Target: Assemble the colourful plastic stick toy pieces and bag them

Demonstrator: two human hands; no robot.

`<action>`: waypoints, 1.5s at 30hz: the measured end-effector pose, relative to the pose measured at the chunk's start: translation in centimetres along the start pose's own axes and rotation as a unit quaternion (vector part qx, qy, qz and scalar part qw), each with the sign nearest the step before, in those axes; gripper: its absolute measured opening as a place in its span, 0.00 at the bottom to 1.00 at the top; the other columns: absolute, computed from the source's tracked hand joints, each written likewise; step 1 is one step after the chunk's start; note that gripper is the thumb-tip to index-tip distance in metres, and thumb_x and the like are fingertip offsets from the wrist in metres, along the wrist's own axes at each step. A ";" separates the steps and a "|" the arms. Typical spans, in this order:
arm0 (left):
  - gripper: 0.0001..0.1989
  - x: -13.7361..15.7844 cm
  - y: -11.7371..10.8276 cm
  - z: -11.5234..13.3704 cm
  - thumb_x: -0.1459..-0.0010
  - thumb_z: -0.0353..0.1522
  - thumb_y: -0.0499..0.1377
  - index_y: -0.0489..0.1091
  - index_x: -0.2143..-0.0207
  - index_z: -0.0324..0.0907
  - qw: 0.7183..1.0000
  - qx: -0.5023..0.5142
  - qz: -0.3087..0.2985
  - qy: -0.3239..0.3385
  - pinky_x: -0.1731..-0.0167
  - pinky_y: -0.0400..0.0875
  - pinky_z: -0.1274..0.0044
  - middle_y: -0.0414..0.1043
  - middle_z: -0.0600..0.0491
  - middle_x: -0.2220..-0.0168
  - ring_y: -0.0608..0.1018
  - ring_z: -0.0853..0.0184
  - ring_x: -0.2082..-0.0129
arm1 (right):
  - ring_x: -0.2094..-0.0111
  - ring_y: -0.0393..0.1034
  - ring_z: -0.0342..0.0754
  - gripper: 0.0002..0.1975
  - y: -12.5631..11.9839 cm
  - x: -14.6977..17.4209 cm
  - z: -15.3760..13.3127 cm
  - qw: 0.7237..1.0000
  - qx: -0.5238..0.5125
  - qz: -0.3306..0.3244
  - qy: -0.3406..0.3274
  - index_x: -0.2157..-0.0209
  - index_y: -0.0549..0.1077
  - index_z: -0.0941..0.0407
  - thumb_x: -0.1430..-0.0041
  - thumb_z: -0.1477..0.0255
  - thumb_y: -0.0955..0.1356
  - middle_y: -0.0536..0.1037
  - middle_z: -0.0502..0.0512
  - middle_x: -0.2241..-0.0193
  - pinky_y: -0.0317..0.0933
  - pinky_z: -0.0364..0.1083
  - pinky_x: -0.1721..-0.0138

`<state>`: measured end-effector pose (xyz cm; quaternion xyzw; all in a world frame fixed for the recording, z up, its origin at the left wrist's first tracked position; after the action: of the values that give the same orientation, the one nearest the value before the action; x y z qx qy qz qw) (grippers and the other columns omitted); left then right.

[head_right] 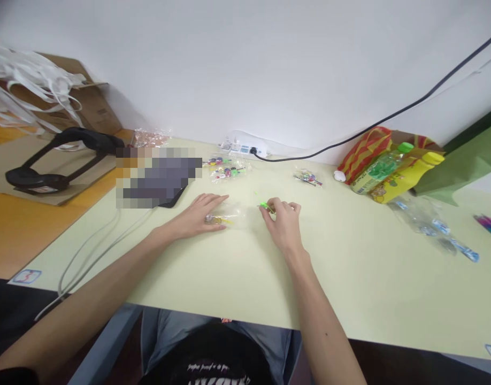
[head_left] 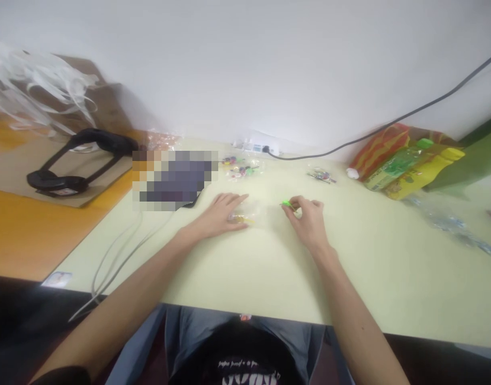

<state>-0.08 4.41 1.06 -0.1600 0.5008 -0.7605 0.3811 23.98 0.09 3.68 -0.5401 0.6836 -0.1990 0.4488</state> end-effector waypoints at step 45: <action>0.44 0.1 -0.1 -0.7 0.40 0.53 0.60 0.48 0.28 0.50 0.998 -0.021 0.044 -0.037 0.36 0.56 0.60 0.61 0.45 0.36 0.62 0.49 0.36 | 0.68 0.71 0.49 0.10 2.2 0.6 -1.8 0.994 -0.031 -0.059 -0.082 0.62 0.80 0.53 0.33 0.63 0.70 0.80 0.53 0.69 0.59 0.47 0.61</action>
<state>-0.66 4.85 0.83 -0.1737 0.5087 -0.7261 0.4287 21.26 -0.09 2.74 -0.6076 0.6171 -0.1594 0.4739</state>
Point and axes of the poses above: each hand's wrist, its own x-axis away from the middle knuckle, its own y-axis out of the palm, z = x × y, the point moved 8 cm from there along -x, towards the middle knuckle
